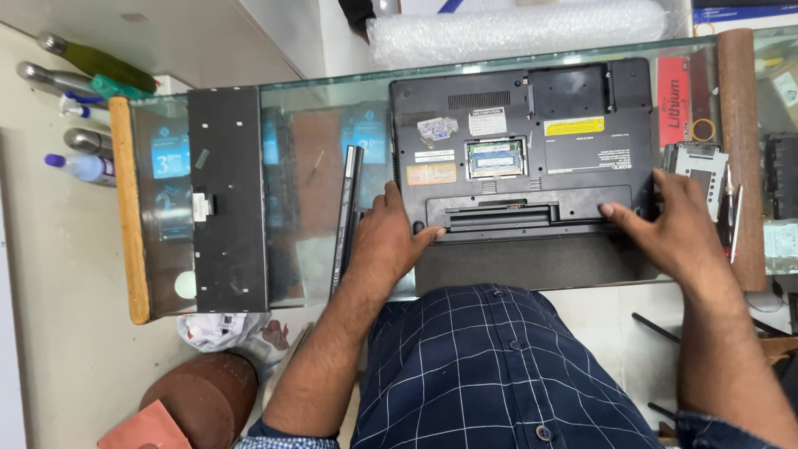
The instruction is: The person unscrews screws on the bottom cover of a laptop using a screwdriver, opens the laptop lid, and works on the keyboard and internal components. They then remove the bottom panel and lift it off, exposing the internal fan and motherboard.
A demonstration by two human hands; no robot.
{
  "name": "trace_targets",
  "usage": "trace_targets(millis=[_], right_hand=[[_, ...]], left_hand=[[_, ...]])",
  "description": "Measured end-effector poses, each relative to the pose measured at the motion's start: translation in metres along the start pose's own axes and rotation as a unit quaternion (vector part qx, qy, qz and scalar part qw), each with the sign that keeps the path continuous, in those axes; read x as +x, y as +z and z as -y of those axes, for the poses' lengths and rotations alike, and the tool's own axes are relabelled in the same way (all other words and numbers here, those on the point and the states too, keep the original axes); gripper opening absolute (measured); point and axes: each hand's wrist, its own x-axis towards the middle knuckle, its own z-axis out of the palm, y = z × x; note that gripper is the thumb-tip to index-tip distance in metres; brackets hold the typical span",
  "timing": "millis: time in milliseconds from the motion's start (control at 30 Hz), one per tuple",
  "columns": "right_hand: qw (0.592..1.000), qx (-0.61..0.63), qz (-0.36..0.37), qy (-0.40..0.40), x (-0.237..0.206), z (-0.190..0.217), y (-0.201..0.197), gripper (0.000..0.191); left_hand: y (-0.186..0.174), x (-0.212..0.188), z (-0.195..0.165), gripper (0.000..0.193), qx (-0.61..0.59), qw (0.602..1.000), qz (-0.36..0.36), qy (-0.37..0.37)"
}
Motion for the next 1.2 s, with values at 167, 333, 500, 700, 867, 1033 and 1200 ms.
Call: trace_targets(millis=[167,333,500,700,867,1033,1200], right_hand=[[0.995,0.097,-0.023,-0.025,-0.020,-0.008,0.003,0.082],[0.993,0.101,-0.047,-0.048,-0.026,-0.007,0.007,0.073],[0.995,0.088,-0.047,-0.031,-0.032,0.000,0.008,0.068],[0.991,0.115,-0.065,-0.033,-0.033,0.001,0.011,0.064],[0.979,0.180,-0.084,-0.045,-0.031,-0.003,0.024,0.060],[0.974,0.221,-0.057,-0.005,-0.030,-0.005,0.026,0.064],[0.975,0.211,-0.063,-0.006,-0.027,0.004,0.036,0.063]], left_hand=[[-0.003,-0.013,-0.006,0.106,0.025,1.000,0.000,-0.011],[-0.008,-0.014,-0.002,0.103,0.050,0.999,-0.001,-0.018],[-0.008,-0.019,0.002,0.103,0.058,0.998,-0.010,-0.029],[-0.006,-0.017,-0.003,0.101,0.061,0.997,-0.011,-0.045],[-0.005,-0.021,-0.011,0.099,0.068,0.995,-0.001,-0.075],[-0.020,-0.020,-0.014,0.109,0.094,0.993,0.021,-0.072],[-0.038,0.013,-0.023,0.122,0.110,0.994,0.009,-0.007]])
